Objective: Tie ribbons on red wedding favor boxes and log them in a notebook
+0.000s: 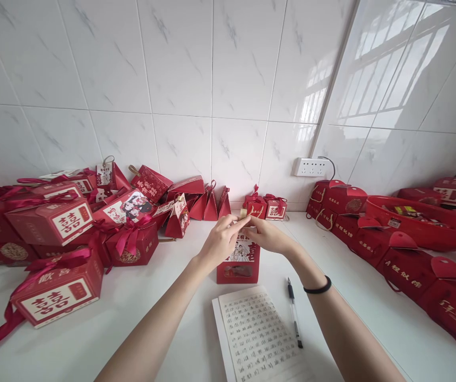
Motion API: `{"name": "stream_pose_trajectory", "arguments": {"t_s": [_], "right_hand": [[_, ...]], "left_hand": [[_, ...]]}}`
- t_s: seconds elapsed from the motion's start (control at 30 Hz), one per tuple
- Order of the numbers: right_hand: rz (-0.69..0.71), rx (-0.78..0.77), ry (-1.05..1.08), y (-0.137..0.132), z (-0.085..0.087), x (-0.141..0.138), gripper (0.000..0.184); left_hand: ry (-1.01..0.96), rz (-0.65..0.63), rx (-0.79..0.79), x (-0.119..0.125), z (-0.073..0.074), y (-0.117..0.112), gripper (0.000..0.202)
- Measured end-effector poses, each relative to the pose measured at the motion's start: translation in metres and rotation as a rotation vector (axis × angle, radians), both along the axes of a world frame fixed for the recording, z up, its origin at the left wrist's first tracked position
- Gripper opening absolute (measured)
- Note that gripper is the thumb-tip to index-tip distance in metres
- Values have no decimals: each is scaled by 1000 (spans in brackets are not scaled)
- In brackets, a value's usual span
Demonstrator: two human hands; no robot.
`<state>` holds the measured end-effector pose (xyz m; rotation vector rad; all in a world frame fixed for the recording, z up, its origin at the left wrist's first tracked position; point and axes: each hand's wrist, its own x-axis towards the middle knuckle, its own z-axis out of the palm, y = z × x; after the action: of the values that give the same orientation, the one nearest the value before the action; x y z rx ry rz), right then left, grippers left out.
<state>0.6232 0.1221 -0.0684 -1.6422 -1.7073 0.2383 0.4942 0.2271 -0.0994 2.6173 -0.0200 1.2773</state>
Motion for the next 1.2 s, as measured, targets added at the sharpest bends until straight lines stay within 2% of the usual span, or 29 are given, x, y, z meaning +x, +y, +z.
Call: {"name": "stream_pose_trajectory", "arguments": {"t_s": [0.27,0.6,0.83,1.2], "right_hand": [[-25,-44,18,-2,4,-2,8],[-49,-85,6,-2,6,-5,10],[-102,-88,-2,-1,5,-7,9],[-38,-61,-17,1,4,-4,7]], "left_hand": [[77,-17,-250,-4,11,-6,42],[121,-27,-311,-5,12,-4,46],[124,7,-288,-6,13,-6,51],[129,-74,-516,-3,12,-6,49]]}}
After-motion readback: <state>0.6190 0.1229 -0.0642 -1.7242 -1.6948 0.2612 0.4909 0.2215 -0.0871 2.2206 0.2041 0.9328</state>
